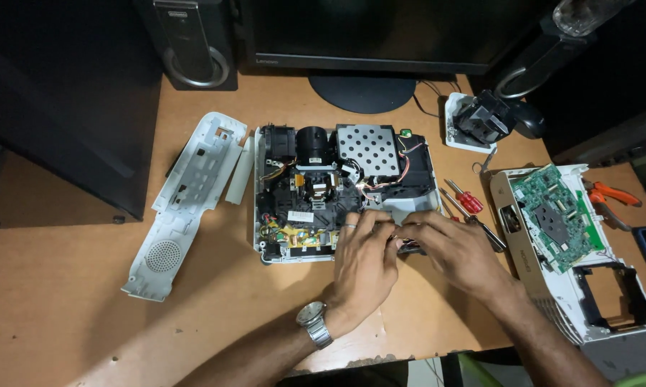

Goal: Disassembling a projector by carefully disconnecting internal wiring harnesses and removing small components using a screwdriver.

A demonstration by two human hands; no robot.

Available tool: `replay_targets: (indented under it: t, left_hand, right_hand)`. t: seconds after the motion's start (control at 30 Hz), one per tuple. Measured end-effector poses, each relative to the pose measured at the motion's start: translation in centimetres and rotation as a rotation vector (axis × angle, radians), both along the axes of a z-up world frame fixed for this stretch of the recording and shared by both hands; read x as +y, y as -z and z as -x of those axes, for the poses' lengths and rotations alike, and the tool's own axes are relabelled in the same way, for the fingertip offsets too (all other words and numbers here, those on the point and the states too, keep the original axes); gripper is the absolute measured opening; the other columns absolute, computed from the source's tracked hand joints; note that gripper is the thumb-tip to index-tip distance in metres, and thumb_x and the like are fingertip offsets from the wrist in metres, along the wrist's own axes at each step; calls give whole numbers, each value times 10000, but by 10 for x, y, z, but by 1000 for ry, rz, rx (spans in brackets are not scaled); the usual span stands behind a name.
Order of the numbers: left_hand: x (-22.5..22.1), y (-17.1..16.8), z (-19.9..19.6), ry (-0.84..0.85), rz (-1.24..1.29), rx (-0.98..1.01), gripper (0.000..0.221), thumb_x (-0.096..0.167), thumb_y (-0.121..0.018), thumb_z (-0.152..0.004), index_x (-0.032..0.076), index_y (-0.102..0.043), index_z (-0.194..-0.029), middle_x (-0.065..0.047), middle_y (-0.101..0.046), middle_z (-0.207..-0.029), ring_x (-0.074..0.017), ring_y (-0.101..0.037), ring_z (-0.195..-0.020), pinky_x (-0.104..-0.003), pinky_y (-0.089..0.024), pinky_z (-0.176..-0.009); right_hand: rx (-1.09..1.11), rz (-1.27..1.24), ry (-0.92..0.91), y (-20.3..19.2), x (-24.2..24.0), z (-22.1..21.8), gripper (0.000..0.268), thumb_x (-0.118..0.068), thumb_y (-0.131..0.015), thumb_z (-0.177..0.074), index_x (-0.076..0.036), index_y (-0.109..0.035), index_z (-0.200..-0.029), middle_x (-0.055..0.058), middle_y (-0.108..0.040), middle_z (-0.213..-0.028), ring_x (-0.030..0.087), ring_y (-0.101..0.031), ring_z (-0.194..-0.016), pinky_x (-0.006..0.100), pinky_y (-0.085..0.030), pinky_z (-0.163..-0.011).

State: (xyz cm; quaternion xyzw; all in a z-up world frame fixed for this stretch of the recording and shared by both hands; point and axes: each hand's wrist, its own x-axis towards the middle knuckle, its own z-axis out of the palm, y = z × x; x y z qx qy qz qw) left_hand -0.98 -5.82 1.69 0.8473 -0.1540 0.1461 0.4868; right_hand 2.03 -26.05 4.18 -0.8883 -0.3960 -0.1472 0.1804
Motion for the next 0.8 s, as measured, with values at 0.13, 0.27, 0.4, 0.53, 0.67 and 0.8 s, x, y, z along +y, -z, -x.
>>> replay_targets:
  t: [0.13,0.27,0.4,0.53,0.67,0.8]
  left_hand:
    - [-2,5,2,33,-14,44,76,62,-639,-875,88,-688,-927,-33,-594,-1070,-279,-508,-1022,-402,-420,-794]
    - [-1,-4,4,52,-67,42,187,80,-674,-770,98,-640,-953,-40,-554,-1138,-310,-482,-1075,-439,-393,-817]
    - [0,2,3,69,-79,21,227,100,-688,-762,114,-624,-979,-40,-540,-1146,-315,-483,-1096,-454,-386,-837]
    - [3,-6,4,81,-57,28,192,128,-703,-813,120,-623,-988,-37,-552,-1146,-309,-491,-1079,-441,-378,-820]
    - [5,-5,5,87,-31,35,149,157,-710,-861,118,-629,-979,-27,-566,-1137,-301,-496,-1073,-431,-379,-819]
    - [4,-4,4,97,-33,38,130,204,-699,-917,113,-633,-983,-22,-572,-1128,-292,-495,-1071,-431,-378,-819]
  right_hand:
    - [296,-27,249,-22,8,0,126,-214,-673,-956,-140,-716,-1048,123,-734,-788,386,-728,-699,473,-567,-570]
    - [639,22,373,-74,35,-6,132,-229,-700,-920,-126,-776,-951,140,-791,-713,396,-757,-708,459,-568,-685]
    - [847,113,432,-104,49,-18,143,-193,-721,-895,-66,-786,-905,197,-812,-738,444,-743,-768,511,-551,-795]
    - [906,203,454,-111,53,-25,131,-203,-701,-905,-98,-779,-902,93,-847,-770,376,-732,-747,457,-538,-825]
    - [1086,128,455,-107,48,-32,144,-104,-682,-914,-2,-783,-900,149,-829,-703,237,-565,-426,345,-478,-539]
    - [1221,58,418,-105,42,-35,132,-95,-706,-899,11,-762,-844,164,-803,-622,179,-485,-309,276,-397,-396]
